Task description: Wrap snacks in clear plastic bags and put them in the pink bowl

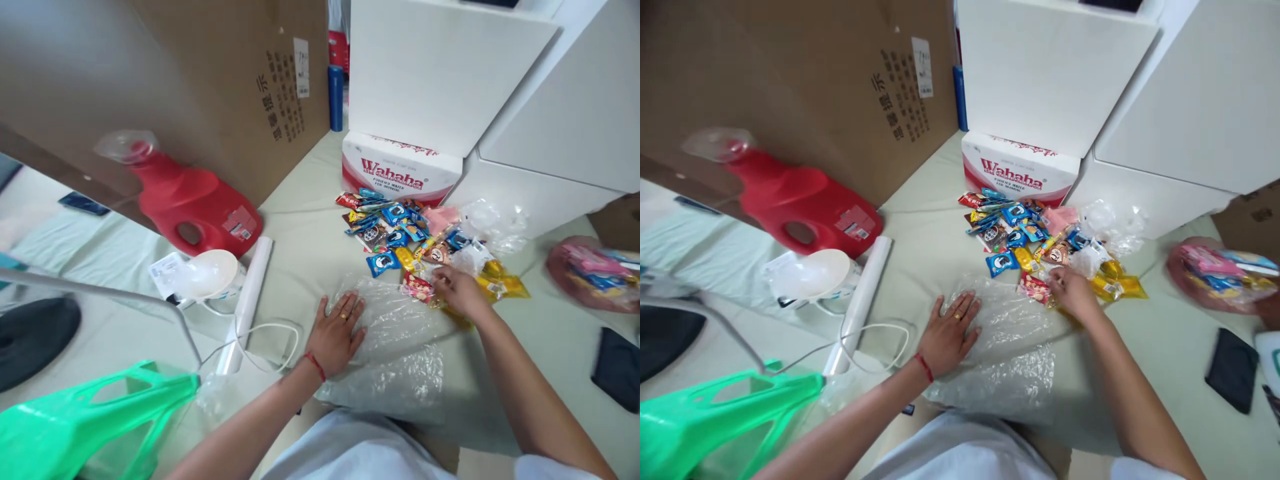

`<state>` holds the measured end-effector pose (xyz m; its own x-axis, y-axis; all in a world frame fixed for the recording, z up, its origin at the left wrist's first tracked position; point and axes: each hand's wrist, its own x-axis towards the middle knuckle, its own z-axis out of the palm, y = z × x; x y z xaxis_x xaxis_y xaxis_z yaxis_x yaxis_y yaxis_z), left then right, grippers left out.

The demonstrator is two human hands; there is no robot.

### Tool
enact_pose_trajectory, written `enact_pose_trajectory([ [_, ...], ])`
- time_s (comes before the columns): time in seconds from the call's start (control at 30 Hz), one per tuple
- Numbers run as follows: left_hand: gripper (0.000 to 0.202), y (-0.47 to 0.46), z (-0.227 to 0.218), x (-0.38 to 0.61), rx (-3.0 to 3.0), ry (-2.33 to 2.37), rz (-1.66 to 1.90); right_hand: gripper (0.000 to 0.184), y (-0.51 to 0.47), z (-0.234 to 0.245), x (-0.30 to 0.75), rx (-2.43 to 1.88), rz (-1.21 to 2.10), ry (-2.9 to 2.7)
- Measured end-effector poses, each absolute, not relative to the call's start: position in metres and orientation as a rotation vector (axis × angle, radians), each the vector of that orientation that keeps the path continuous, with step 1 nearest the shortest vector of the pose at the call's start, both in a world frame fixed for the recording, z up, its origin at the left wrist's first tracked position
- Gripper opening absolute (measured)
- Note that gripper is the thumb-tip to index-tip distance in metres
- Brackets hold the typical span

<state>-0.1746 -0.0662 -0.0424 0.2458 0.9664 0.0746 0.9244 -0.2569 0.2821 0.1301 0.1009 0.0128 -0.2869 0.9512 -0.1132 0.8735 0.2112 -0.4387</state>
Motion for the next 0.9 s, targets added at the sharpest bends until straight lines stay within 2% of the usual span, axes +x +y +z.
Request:
enact_pose_trajectory([
  [0.13,0.056,-0.066,-0.043,-0.177,2.342,1.771,0.377,0.028,0.104,0.012,0.104,-1.795,0.712,-2.500],
  [0.23,0.055,-0.065,-0.044,-0.179,2.342,1.760,0.415,0.027,0.114,0.019,0.099,-1.947,0.753,-2.444],
  [0.4,0.055,-0.065,-0.047,-0.182,2.355,1.739,0.453,0.046,0.150,0.025,0.083,-2.318,0.178,-2.105],
  [0.5,0.055,-0.066,-0.048,-0.183,2.379,1.735,0.458,0.055,0.170,0.023,0.065,-2.394,0.053,-2.024],
  [0.57,0.054,-0.066,-0.049,-0.184,2.385,1.735,0.467,0.053,0.178,0.025,0.058,-2.430,0.077,-1.969],
  [0.67,0.054,-0.067,-0.048,-0.185,2.367,1.734,0.454,0.043,0.189,0.035,0.062,-2.327,-0.132,-1.885],
  [0.77,0.054,-0.068,-0.045,-0.186,2.342,1.720,0.425,0.048,0.209,0.050,0.074,-2.110,-0.263,-2.101],
  [0.9,0.055,-0.069,-0.041,-0.186,2.304,1.696,0.418,0.067,0.250,0.059,0.082,-2.128,-0.146,-2.518],
])
